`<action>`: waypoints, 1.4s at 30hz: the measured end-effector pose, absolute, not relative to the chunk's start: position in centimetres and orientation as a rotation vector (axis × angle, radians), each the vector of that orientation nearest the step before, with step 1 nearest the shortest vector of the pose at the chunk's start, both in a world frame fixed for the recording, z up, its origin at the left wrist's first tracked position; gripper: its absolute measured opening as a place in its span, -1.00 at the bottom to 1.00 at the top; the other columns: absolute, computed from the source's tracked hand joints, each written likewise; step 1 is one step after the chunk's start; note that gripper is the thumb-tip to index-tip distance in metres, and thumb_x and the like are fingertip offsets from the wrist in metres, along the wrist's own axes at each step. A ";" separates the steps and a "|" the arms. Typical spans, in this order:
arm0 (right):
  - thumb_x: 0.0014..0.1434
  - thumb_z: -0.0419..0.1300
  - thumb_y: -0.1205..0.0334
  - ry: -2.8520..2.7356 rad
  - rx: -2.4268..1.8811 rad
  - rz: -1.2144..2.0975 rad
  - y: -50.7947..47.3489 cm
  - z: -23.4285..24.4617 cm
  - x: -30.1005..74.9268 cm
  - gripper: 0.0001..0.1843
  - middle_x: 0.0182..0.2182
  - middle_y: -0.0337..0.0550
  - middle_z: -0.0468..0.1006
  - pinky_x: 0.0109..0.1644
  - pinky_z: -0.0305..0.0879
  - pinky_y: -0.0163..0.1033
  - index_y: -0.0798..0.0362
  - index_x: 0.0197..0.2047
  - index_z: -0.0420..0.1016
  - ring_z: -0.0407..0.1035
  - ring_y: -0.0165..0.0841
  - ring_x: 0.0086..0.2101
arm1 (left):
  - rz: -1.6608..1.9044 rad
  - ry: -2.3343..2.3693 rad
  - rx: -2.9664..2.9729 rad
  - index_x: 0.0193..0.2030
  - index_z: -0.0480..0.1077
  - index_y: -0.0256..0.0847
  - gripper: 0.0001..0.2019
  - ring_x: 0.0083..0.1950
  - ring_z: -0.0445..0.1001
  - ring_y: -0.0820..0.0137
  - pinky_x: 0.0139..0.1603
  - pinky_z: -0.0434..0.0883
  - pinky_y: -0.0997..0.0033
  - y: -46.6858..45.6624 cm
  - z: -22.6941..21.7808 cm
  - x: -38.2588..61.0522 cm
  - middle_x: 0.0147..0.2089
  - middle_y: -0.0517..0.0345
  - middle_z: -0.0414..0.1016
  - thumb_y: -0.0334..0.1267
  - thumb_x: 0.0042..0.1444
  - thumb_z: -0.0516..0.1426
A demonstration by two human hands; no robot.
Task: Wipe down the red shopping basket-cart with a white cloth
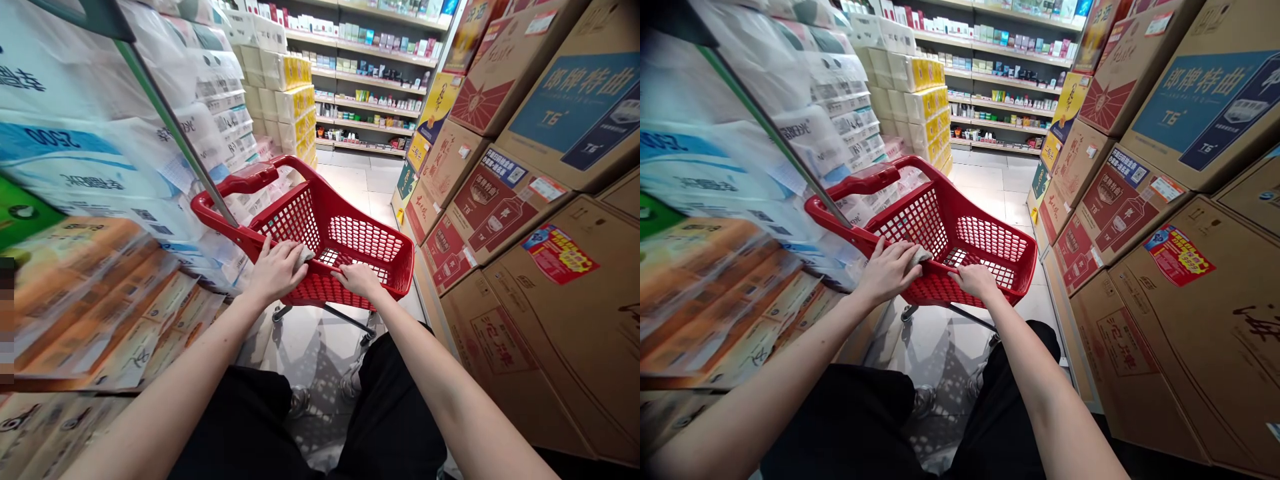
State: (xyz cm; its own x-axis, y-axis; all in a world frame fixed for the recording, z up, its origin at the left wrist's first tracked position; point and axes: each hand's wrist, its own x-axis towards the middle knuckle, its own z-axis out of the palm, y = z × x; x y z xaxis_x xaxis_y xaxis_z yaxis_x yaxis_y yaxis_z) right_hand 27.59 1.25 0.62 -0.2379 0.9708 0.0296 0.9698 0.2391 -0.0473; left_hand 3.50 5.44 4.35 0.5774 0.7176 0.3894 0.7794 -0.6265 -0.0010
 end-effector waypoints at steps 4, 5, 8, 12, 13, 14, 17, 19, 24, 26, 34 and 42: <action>0.41 -0.29 -0.17 -2.435 -1.895 0.009 1.2 0.7 27.8 -0.38 -0.22 -0.07 0.64 -0.17 0.25 -0.23 0.01 -0.13 0.49 0.52 -0.22 -0.18 | -0.290 -1.044 -2.757 0.17 0.37 -0.20 -0.61 0.19 0.36 0.17 0.41 -0.04 0.05 7.2 4.9 3.4 0.13 -0.08 0.45 -0.21 0.29 -0.07; 0.41 -0.29 -0.17 -2.435 -1.897 0.009 1.2 0.7 27.8 -0.37 -0.22 -0.07 0.64 -0.16 0.25 -0.23 0.01 -0.13 0.49 0.52 -0.22 -0.18 | -0.249 -1.007 -2.768 0.15 0.38 -0.20 -0.62 0.16 0.37 0.18 0.40 -0.01 0.07 7.6 5.0 3.4 0.10 -0.08 0.47 -0.23 0.29 -0.08; 0.41 -0.28 -0.17 -2.429 -1.908 0.022 1.2 0.7 27.8 -0.37 -0.22 -0.06 0.64 -0.15 0.25 -0.24 0.02 -0.12 0.50 0.51 -0.22 -0.17 | -0.212 -0.982 -2.741 0.13 0.39 -0.18 -0.62 0.09 0.39 0.16 0.32 0.09 0.10 8.0 4.9 3.7 0.01 -0.10 0.48 -0.29 0.30 -0.10; 0.41 -0.29 -0.17 -2.427 -1.915 0.031 1.2 0.7 27.6 -0.37 -0.22 -0.06 0.63 -0.15 0.25 -0.24 0.02 -0.11 0.49 0.51 -0.22 -0.17 | -0.243 -0.952 -2.684 0.14 0.40 -0.13 -0.61 -0.02 0.39 0.13 0.12 0.23 0.09 7.5 4.3 4.7 -0.11 -0.13 0.46 -0.34 0.29 -0.11; 0.41 -0.29 -0.17 -2.428 -1.918 0.028 1.2 0.7 27.6 -0.37 -0.22 -0.05 0.63 -0.15 0.25 -0.24 0.02 -0.10 0.49 0.51 -0.22 -0.18 | -0.247 -0.944 -2.673 0.11 0.42 -0.13 -0.62 -0.03 0.39 0.12 0.10 0.24 0.09 7.3 4.2 5.0 -0.12 -0.13 0.45 -0.34 0.29 -0.12; 0.41 -0.29 -0.16 -2.432 -1.919 0.023 1.2 0.7 27.6 -0.37 -0.22 -0.05 0.63 -0.15 0.25 -0.24 0.02 -0.10 0.48 0.51 -0.22 -0.18 | -0.255 -0.937 -2.666 0.07 0.44 -0.14 -0.63 -0.03 0.39 0.12 0.11 0.24 0.08 7.3 4.1 5.2 -0.13 -0.13 0.45 -0.34 0.29 -0.12; 0.42 -0.29 -0.16 -2.449 -1.905 0.015 1.2 0.9 27.8 -0.39 -0.22 -0.05 0.63 -0.16 0.25 -0.24 0.01 -0.10 0.47 0.51 -0.22 -0.19 | -0.307 -0.905 -2.694 -0.02 0.46 -0.17 -0.65 -0.01 0.39 0.13 0.23 0.18 0.06 7.5 3.8 5.1 -0.13 -0.12 0.45 -0.35 0.30 -0.13; 0.42 -0.28 -0.15 -2.462 -1.903 0.026 1.2 1.0 27.9 -0.40 -0.21 -0.06 0.63 -0.16 0.24 -0.25 0.01 -0.09 0.46 0.51 -0.22 -0.19 | -0.363 -0.911 -2.734 -0.01 0.46 -0.15 -0.65 0.02 0.39 0.14 0.31 0.12 0.03 7.9 4.0 4.3 -0.11 -0.11 0.45 -0.33 0.30 -0.12; 0.42 -0.28 -0.15 -2.474 -1.912 0.043 1.1 1.3 28.1 -0.40 -0.20 -0.06 0.63 -0.17 0.22 -0.27 0.02 -0.07 0.46 0.51 -0.23 -0.18 | -0.391 -1.105 -2.701 0.05 0.43 -0.06 -0.65 0.14 0.36 0.14 0.36 0.05 -0.05 9.4 5.1 1.0 -0.04 -0.06 0.45 -0.29 0.29 -0.10; 0.42 -0.29 -0.15 -2.480 -1.901 0.041 1.1 1.3 28.0 -0.40 -0.21 -0.05 0.63 -0.18 0.22 -0.27 0.02 -0.08 0.46 0.51 -0.23 -0.18 | -0.357 -1.165 -2.686 0.04 0.43 -0.04 -0.67 0.17 0.35 0.14 0.38 0.02 -0.07 9.8 5.6 -0.1 -0.04 -0.04 0.46 -0.25 0.28 -0.09; 0.43 -0.29 -0.15 -2.499 -1.843 0.026 1.5 1.0 28.4 -0.41 -0.25 -0.09 0.63 -0.23 0.17 -0.28 0.01 -0.10 0.45 0.51 -0.25 -0.22 | -0.426 -1.211 -2.656 0.08 0.41 -0.04 -0.64 0.24 0.31 0.06 0.38 0.03 -0.12 10.7 6.3 -2.4 0.04 -0.07 0.44 -0.08 0.23 -0.03; 0.42 -0.29 -0.17 -2.487 -1.825 0.003 1.8 0.4 29.3 -0.40 -0.27 -0.09 0.63 -0.27 0.13 -0.27 0.00 -0.13 0.45 0.51 -0.25 -0.25 | -0.504 -1.176 -2.627 0.03 0.45 -0.14 -0.64 0.31 0.27 0.08 0.37 0.05 -0.09 10.2 6.2 -1.9 0.11 -0.12 0.45 -0.15 0.26 -0.07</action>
